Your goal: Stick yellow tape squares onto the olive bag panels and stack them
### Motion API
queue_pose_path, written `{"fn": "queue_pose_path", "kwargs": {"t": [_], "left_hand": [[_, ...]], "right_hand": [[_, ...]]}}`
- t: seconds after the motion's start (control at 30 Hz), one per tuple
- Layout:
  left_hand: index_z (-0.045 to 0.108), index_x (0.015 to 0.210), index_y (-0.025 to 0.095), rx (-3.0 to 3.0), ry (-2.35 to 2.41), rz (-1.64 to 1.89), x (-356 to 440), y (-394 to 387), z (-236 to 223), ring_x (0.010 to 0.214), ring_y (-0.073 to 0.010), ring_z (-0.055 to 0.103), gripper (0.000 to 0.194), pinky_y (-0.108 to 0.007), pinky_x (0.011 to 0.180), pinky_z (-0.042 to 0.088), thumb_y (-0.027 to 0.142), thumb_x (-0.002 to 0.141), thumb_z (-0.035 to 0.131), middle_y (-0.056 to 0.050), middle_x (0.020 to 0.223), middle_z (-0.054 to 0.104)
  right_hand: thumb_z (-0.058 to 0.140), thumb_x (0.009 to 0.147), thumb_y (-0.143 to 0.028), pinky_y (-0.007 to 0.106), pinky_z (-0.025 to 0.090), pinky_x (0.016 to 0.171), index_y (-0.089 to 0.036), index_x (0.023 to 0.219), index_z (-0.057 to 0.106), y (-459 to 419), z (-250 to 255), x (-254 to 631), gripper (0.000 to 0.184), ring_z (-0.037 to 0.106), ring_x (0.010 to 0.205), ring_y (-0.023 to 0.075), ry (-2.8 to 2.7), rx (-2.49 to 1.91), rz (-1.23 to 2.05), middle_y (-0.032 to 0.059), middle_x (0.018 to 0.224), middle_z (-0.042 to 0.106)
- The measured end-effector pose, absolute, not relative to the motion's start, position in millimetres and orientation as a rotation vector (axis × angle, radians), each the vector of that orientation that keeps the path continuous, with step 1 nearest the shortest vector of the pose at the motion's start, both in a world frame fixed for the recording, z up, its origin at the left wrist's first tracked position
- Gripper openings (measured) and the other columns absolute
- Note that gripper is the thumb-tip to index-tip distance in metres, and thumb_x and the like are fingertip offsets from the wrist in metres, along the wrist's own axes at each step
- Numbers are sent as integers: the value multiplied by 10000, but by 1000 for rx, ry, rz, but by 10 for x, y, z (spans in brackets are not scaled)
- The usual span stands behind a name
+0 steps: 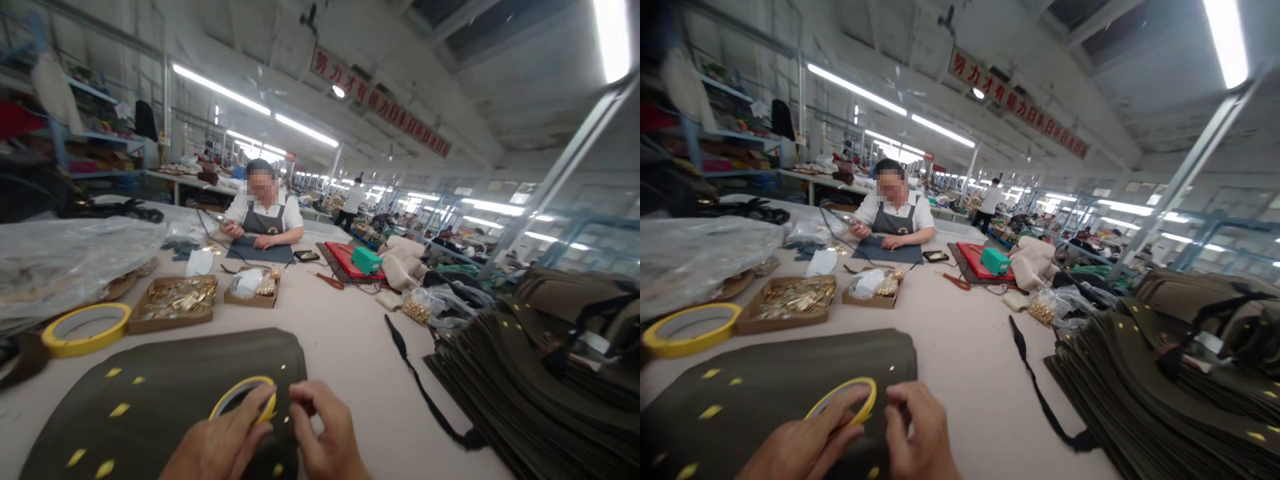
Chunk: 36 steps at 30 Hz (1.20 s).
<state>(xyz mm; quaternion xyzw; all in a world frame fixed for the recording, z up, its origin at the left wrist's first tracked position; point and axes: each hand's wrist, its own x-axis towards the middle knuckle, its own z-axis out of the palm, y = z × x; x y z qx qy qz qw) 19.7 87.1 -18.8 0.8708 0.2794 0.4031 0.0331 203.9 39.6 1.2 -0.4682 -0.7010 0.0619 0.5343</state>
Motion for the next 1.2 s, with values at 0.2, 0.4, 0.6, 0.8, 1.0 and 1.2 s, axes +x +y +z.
{"fn": "queue_pose_path", "kwargs": {"t": [0.2,0.4,0.6,0.8,1.0,1.2], "left_hand": [[386,1288,211,2689,942,1128,262,704,134,748,-136,729,307,-175,680,564,329,1020,297,-23,955,749],[368,1293,193,2726,870,1117,270,687,96,768,-139,724,308,-192,621,550,318,1027,275,-17,939,745],[427,1227,224,2703,825,1064,283,663,78,813,-141,714,242,-215,667,543,270,1018,315,-17,986,727],[521,985,238,2637,877,868,285,636,101,702,-158,679,159,-251,579,480,183,974,372,24,810,674],[519,835,223,2676,971,904,331,594,129,606,-173,605,193,-287,529,402,127,940,387,15,706,598],[505,811,200,2754,909,1123,352,567,93,590,-169,542,213,-296,546,379,114,945,364,0,684,549]], "right_hand": [[545,803,-59,279,500,716,-202,1044,613,256,247,2136,288,609,793,170,-1861,-1123,312,54,902,670],[541,830,-53,263,475,709,-202,916,617,284,160,2106,188,601,779,162,-1920,-1103,242,34,821,657],[501,825,-77,241,423,585,-185,805,581,280,97,2087,136,557,608,133,-1912,-1088,112,12,679,603],[487,803,-73,236,416,572,-177,771,584,275,31,2065,146,547,580,125,-1914,-1126,34,11,652,587],[536,770,-126,220,406,523,-168,677,601,245,64,2007,121,546,533,114,-1715,-1368,376,-1,607,596],[599,759,-248,202,422,439,-151,682,601,250,170,1925,124,573,430,120,-1253,-1495,1015,-24,488,579]]}}
